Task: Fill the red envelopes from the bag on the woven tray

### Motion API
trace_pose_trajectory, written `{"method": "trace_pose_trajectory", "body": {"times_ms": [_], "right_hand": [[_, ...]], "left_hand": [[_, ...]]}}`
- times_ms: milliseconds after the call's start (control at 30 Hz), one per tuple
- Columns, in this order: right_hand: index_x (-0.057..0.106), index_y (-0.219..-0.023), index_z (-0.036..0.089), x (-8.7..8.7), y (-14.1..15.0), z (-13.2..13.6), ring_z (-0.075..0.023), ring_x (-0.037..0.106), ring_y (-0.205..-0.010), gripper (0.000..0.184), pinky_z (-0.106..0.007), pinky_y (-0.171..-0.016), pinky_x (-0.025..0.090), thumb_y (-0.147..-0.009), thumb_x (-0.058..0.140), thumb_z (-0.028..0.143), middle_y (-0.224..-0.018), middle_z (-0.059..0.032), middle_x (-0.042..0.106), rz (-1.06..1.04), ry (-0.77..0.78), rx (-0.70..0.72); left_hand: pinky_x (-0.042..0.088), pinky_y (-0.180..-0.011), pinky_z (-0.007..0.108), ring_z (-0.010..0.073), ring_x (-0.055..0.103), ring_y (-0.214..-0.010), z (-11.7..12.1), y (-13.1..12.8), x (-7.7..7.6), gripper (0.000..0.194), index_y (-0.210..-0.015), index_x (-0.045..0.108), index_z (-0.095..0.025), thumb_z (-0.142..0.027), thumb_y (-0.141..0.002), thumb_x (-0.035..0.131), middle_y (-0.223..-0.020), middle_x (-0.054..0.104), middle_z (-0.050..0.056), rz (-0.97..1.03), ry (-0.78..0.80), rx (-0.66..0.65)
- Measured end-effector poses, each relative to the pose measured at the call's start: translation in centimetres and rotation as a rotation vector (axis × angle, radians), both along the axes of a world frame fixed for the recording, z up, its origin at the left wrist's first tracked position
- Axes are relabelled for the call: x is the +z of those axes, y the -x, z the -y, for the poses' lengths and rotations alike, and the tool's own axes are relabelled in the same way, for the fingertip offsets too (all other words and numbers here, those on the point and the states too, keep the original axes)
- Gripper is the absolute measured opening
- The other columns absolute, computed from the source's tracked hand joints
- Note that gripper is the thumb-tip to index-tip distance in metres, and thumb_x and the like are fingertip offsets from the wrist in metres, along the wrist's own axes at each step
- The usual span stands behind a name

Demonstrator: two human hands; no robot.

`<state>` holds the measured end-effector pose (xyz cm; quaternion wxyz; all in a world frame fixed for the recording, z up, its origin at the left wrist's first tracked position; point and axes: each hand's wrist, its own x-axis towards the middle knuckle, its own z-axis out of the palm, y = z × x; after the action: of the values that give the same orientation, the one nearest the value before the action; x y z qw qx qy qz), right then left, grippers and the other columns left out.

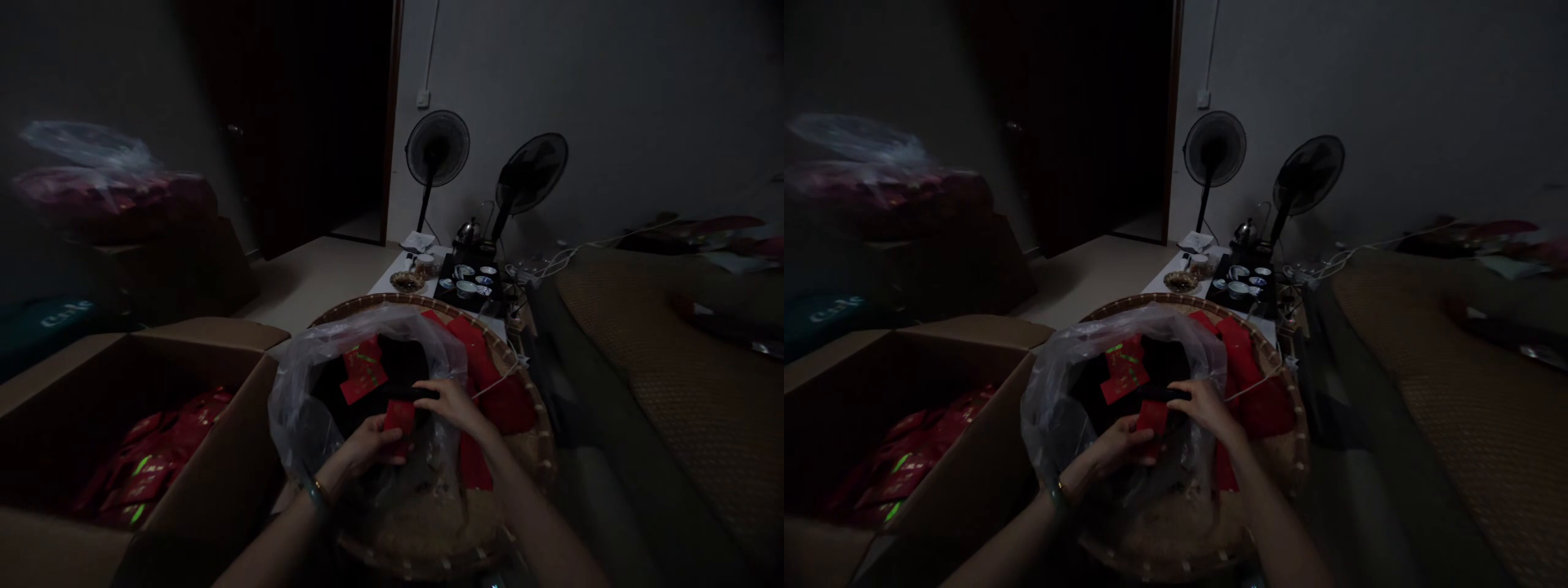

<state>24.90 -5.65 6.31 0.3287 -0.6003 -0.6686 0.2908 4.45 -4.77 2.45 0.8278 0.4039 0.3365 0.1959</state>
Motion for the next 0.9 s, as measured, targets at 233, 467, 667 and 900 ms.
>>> {"method": "trace_pose_trajectory", "body": {"times_ms": [233,467,667,900], "right_hand": [[0.067,-0.098,0.02,-0.6,-0.2,-0.5,-0.0248,0.061,-0.094,0.038,-0.036,-0.084,0.045,-0.062,0.069,0.032,-0.1,-0.0059,0.068,-0.039,0.064,-0.045],[0.068,-0.095,0.017,-0.3,-1.4,-0.8,-0.024,0.06,-0.094,0.04,-0.037,-0.085,0.044,-0.058,0.071,0.033,-0.095,-0.0056,0.069,-0.179,0.175,0.029],[0.066,-0.098,0.015,-0.7,-2.7,-0.9,-0.0238,0.06,-0.093,0.044,-0.037,-0.085,0.043,-0.057,0.072,0.032,-0.098,-0.0073,0.068,-0.23,0.195,-0.012],[0.068,-0.094,0.016,-1.0,-1.4,-0.6,-0.0253,0.06,-0.094,0.036,-0.038,-0.086,0.044,-0.06,0.07,0.029,-0.094,-0.0066,0.069,-0.135,0.164,-0.017]], "left_hand": [[0.05,-0.06,0.029,0.0216,0.064,-0.074,-0.1,0.2,0.3,0.041,-0.089,0.06,-0.015,-0.034,-0.056,0.076,-0.08,0.064,0.005,0.003,0.017,-0.005],[0.05,-0.061,0.028,0.0199,0.064,-0.073,-0.3,0.4,-0.1,0.043,-0.09,0.062,-0.014,-0.035,-0.056,0.076,-0.08,0.064,0.006,-0.016,-0.004,-0.037],[0.049,-0.06,0.028,0.0196,0.064,-0.072,-0.4,0.5,-0.3,0.041,-0.09,0.061,-0.014,-0.034,-0.057,0.076,-0.08,0.064,0.006,-0.042,-0.004,-0.019],[0.049,-0.064,0.03,0.0207,0.064,-0.074,-0.3,0.2,-0.4,0.041,-0.091,0.06,-0.015,-0.033,-0.058,0.076,-0.086,0.064,0.007,-0.013,0.008,-0.013]]}}
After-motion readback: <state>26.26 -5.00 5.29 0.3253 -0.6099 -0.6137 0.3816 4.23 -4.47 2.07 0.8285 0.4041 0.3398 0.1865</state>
